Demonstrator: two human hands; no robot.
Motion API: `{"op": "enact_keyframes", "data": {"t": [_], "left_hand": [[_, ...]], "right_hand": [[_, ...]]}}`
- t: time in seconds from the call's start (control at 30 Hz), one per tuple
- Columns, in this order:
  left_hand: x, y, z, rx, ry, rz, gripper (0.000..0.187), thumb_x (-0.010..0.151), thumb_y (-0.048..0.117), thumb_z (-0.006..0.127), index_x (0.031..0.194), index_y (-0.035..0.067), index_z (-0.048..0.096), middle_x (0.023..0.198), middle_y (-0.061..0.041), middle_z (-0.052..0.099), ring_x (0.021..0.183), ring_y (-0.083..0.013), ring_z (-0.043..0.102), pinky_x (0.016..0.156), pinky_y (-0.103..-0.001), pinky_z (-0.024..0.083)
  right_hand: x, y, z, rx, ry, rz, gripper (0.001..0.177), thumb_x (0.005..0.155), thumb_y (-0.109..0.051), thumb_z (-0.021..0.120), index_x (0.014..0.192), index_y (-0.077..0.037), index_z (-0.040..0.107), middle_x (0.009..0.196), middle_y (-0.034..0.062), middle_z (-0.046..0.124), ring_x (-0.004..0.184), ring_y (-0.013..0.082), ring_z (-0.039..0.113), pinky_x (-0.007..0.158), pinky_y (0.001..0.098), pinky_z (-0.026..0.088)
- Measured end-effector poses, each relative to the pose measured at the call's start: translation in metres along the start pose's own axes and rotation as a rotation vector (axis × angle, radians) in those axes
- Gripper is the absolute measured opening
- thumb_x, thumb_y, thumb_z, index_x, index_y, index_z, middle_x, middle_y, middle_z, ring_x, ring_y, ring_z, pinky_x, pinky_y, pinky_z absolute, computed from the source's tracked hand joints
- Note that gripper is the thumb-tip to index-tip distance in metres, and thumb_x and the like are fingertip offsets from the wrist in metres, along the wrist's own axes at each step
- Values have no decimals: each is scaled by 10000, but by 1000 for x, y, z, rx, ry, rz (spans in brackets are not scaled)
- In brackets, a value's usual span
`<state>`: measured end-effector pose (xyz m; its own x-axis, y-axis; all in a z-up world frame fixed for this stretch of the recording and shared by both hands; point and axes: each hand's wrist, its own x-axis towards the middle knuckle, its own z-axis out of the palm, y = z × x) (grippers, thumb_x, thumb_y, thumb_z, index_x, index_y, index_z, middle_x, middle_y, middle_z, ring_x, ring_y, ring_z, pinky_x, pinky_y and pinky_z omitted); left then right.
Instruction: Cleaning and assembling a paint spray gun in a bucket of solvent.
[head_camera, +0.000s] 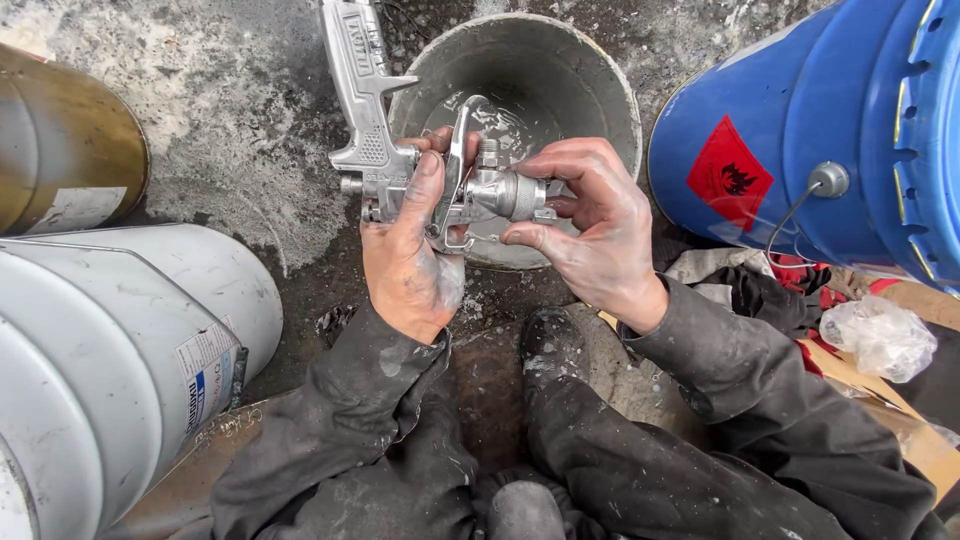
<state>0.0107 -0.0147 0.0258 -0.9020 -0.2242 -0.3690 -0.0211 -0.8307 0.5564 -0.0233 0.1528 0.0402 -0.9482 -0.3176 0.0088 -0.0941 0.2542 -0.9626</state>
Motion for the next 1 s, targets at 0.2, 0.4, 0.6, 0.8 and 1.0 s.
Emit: {"op": "enact_keyframes", "data": {"t": [0.2, 0.4, 0.6, 0.8, 1.0], "left_hand": [[-1, 2, -1, 1, -46, 0, 236, 989, 69, 717, 1208, 72, 630, 1236, -113, 713, 1183, -239, 704, 950, -326, 578], [1, -1, -2, -85, 18, -50, 260, 971, 6, 693, 1225, 20, 643, 1192, -136, 727, 1135, -271, 720, 937, -364, 593], [1, 3, 3, -69, 200, -183, 364, 928, 126, 721, 1256, -16, 653, 1111, -186, 770, 884, -184, 748, 615, -208, 553], [0, 0, 1, -38, 120, -85, 305, 954, 78, 696, 1239, -29, 674, 1145, -193, 762, 985, -219, 751, 764, -265, 613], [2, -7, -3, -125, 125, -75, 282, 949, 35, 708, 1219, -25, 652, 1173, -169, 733, 1069, -261, 740, 804, -297, 617]], "right_hand": [[7, -1, -9, -192, -89, -302, 457, 784, -21, 920, 1130, 26, 626, 1216, 160, 574, 1174, 313, 680, 941, 357, 662], [4, 10, -10, -322, -72, -490, 410, 781, 34, 924, 1087, 32, 650, 1208, 168, 584, 1160, 347, 673, 1038, 445, 608], [8, 11, -10, -295, -84, -564, 402, 795, 38, 924, 1073, 26, 635, 1194, 171, 582, 1174, 403, 674, 1061, 507, 622], [10, 9, -11, -363, -104, -561, 430, 805, 18, 939, 1114, 31, 641, 1206, 175, 578, 1161, 395, 690, 1018, 489, 639], [8, 13, -10, -361, -118, -543, 407, 817, 42, 920, 1110, 18, 639, 1225, 173, 578, 1179, 404, 687, 1027, 494, 635]]}}
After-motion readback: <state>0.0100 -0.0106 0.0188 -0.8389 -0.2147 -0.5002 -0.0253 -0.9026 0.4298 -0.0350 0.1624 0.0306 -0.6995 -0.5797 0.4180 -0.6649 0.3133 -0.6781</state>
